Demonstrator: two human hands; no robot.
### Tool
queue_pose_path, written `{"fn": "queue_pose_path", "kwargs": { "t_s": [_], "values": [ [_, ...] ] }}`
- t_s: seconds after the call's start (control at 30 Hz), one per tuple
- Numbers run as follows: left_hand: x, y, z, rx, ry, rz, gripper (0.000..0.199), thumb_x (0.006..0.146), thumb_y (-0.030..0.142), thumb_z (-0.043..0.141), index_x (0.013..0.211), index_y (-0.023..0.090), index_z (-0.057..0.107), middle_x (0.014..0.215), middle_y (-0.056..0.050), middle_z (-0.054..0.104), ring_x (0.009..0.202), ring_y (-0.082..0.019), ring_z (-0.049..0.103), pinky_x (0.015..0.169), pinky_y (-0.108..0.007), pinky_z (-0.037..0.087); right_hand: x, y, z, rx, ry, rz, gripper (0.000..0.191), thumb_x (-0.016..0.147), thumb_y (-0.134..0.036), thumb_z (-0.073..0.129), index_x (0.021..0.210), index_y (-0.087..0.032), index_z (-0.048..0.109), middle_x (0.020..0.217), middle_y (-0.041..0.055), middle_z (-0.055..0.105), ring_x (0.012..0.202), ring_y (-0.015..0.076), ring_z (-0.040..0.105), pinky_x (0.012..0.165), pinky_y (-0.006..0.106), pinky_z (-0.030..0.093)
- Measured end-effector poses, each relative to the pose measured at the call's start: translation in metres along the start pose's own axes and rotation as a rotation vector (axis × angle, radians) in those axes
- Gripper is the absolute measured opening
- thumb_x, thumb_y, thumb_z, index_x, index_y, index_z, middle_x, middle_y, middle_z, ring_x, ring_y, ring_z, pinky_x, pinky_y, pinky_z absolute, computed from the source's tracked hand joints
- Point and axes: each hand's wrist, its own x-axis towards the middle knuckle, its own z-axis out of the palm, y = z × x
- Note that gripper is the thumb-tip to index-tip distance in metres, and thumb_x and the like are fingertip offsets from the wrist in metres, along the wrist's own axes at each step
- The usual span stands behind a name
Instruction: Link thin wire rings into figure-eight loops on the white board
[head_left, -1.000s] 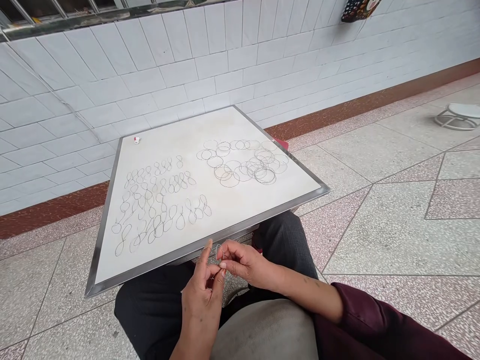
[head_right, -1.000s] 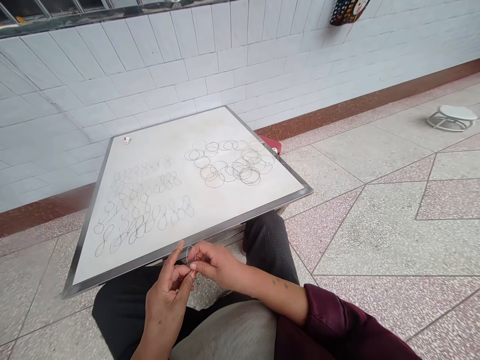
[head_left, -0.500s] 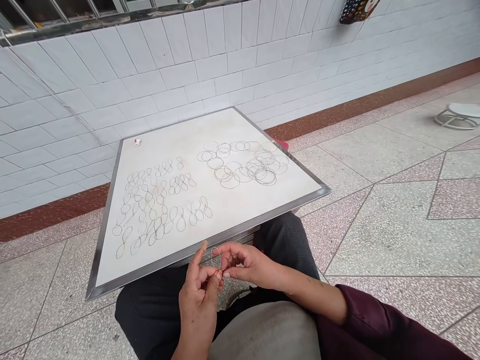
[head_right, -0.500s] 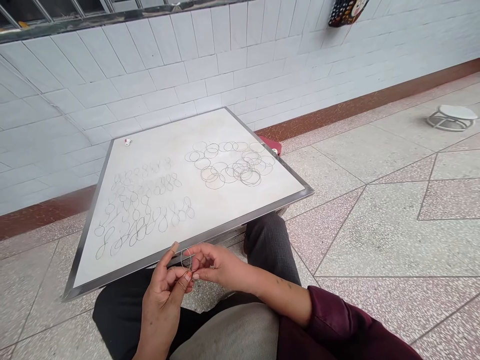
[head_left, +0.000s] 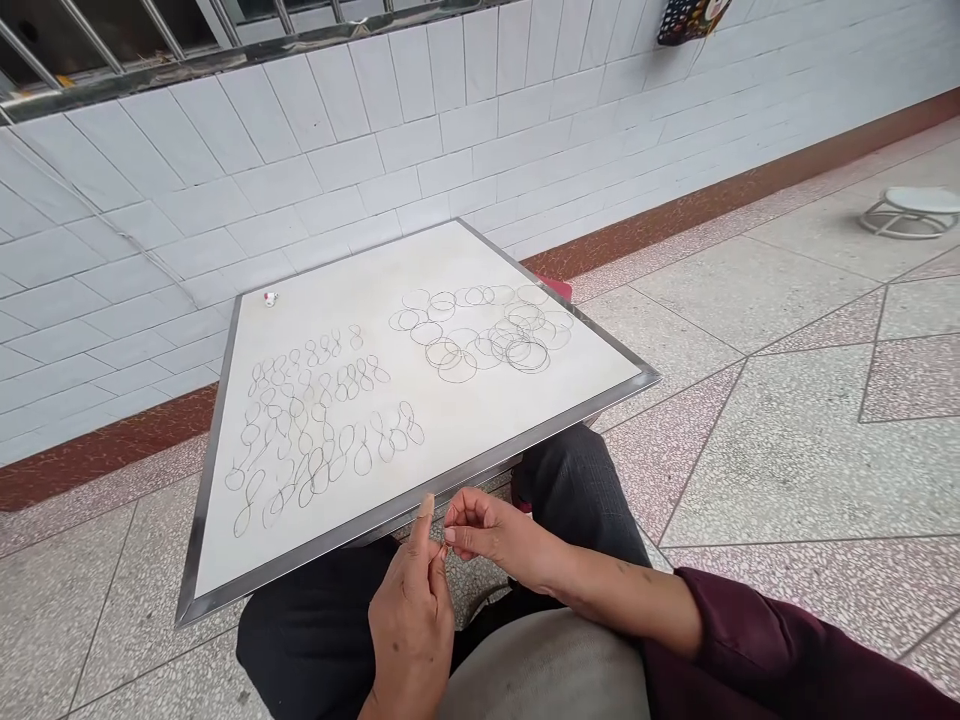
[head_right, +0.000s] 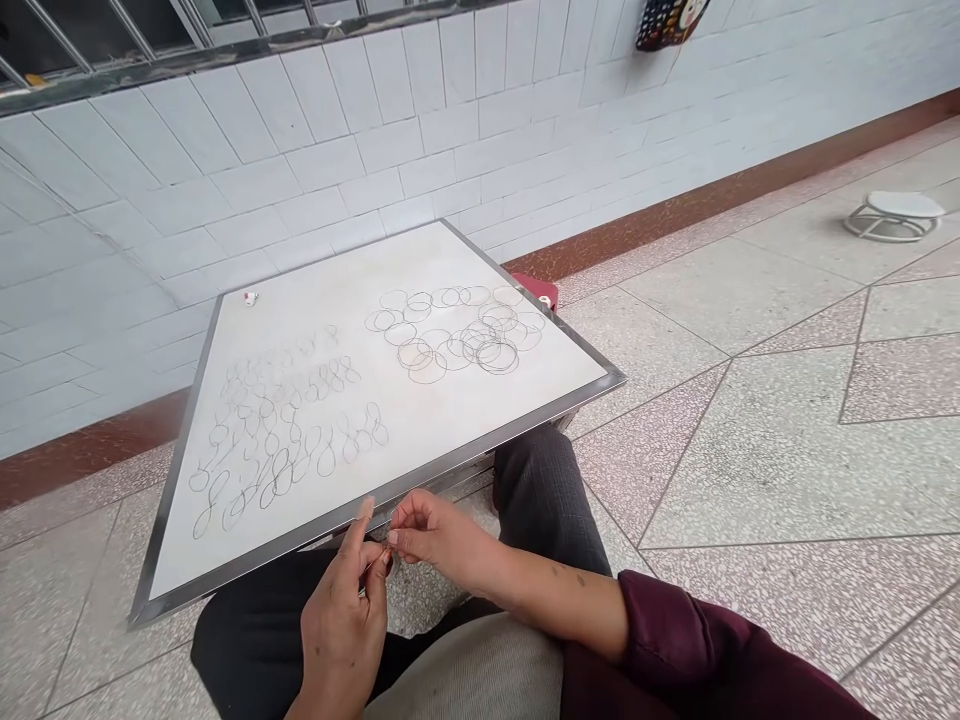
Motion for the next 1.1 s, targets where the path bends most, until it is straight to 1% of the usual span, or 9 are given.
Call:
{"fn": "queue_pose_path", "kwargs": {
  "t_s": [0.1,0.27,0.37,0.43,0.53,0.63,0.7,0.9,1.1],
  "values": [
    [0.000,-0.005,0.003,0.018,0.017,0.046,0.049,0.097,0.021,0.046,0.146,0.027,0.045,0.075,0.002,0.067,0.065,-0.015,0.060,0.068,-0.025,0.047,0.001,0.002,0.002,0.117,0.067,0.097,0.039,0.065,-0.034,0.085,0.083,-0.019,0.054,0.067,-0.0061,0.058,0.058,0.0080,0.051,0.060,0.023,0.040],
    [0.001,-0.005,0.005,-0.021,-0.056,-0.089,0.054,0.096,0.023,0.045,0.150,0.027,0.040,0.074,0.002,0.067,0.064,-0.016,0.059,0.065,-0.027,0.044,0.003,0.001,0.003,0.167,0.133,0.170,0.032,0.062,-0.022,0.081,0.080,-0.018,0.055,0.063,-0.0074,0.057,0.053,0.0060,0.049,0.057,0.022,0.037],
    [0.004,-0.004,0.004,-0.065,-0.085,-0.161,0.050,0.095,0.026,0.046,0.145,0.027,0.048,0.079,-0.001,0.069,0.068,-0.019,0.061,0.067,-0.030,0.044,0.004,0.002,0.003,0.165,0.158,0.178,0.028,0.062,-0.019,0.078,0.077,-0.018,0.055,0.060,-0.0083,0.055,0.050,0.0054,0.046,0.054,0.022,0.034],
    [0.007,-0.005,0.004,-0.135,-0.121,-0.233,0.050,0.092,0.030,0.051,0.143,0.027,0.052,0.080,-0.002,0.068,0.069,-0.020,0.060,0.067,-0.030,0.043,0.005,0.005,0.004,0.201,0.179,0.216,0.028,0.062,-0.019,0.077,0.077,-0.019,0.054,0.058,-0.0086,0.054,0.049,0.0055,0.046,0.054,0.022,0.034],
    [0.012,-0.008,0.004,-0.430,-0.199,-0.423,0.065,0.087,0.037,0.060,0.148,0.025,0.042,0.068,0.002,0.062,0.061,-0.018,0.054,0.064,-0.029,0.042,0.006,0.008,0.005,0.262,0.214,0.270,0.029,0.061,-0.021,0.076,0.077,-0.019,0.052,0.057,-0.0086,0.055,0.049,0.0059,0.047,0.055,0.022,0.035],
    [0.015,-0.009,0.005,-0.803,-0.230,-0.604,0.079,0.083,0.036,0.066,0.151,0.018,0.031,0.061,0.006,0.056,0.058,-0.015,0.048,0.062,-0.027,0.042,0.004,0.008,0.005,0.217,0.171,0.217,0.030,0.061,-0.023,0.076,0.078,-0.019,0.052,0.058,-0.0088,0.054,0.049,0.0054,0.046,0.055,0.021,0.034],
    [0.015,-0.009,0.006,-0.933,-0.225,-0.679,0.081,0.080,0.032,0.069,0.150,0.016,0.031,0.061,0.006,0.056,0.057,-0.014,0.048,0.061,-0.026,0.041,0.002,0.006,0.005,0.167,0.111,0.146,0.029,0.064,-0.025,0.077,0.079,-0.019,0.053,0.061,-0.0087,0.054,0.051,0.0055,0.046,0.055,0.021,0.034],
    [0.013,-0.005,0.005,-1.021,-0.214,-0.771,0.078,0.078,0.026,0.071,0.147,0.016,0.036,0.061,0.006,0.055,0.057,-0.012,0.047,0.060,-0.025,0.041,-0.003,0.001,0.004,0.123,0.010,0.116,0.030,0.070,-0.034,0.078,0.088,-0.018,0.062,0.068,-0.0056,0.058,0.059,0.0076,0.049,0.062,0.024,0.039],
    [0.012,-0.007,0.004,-1.049,-0.230,-0.790,0.080,0.075,0.023,0.074,0.146,0.015,0.038,0.062,0.005,0.057,0.057,-0.012,0.048,0.058,-0.024,0.041,-0.005,0.006,0.002,0.068,-0.049,0.062,0.028,0.075,-0.032,0.077,0.097,-0.019,0.066,0.068,-0.0054,0.057,0.062,0.0089,0.051,0.067,0.026,0.041]
  ]
}}
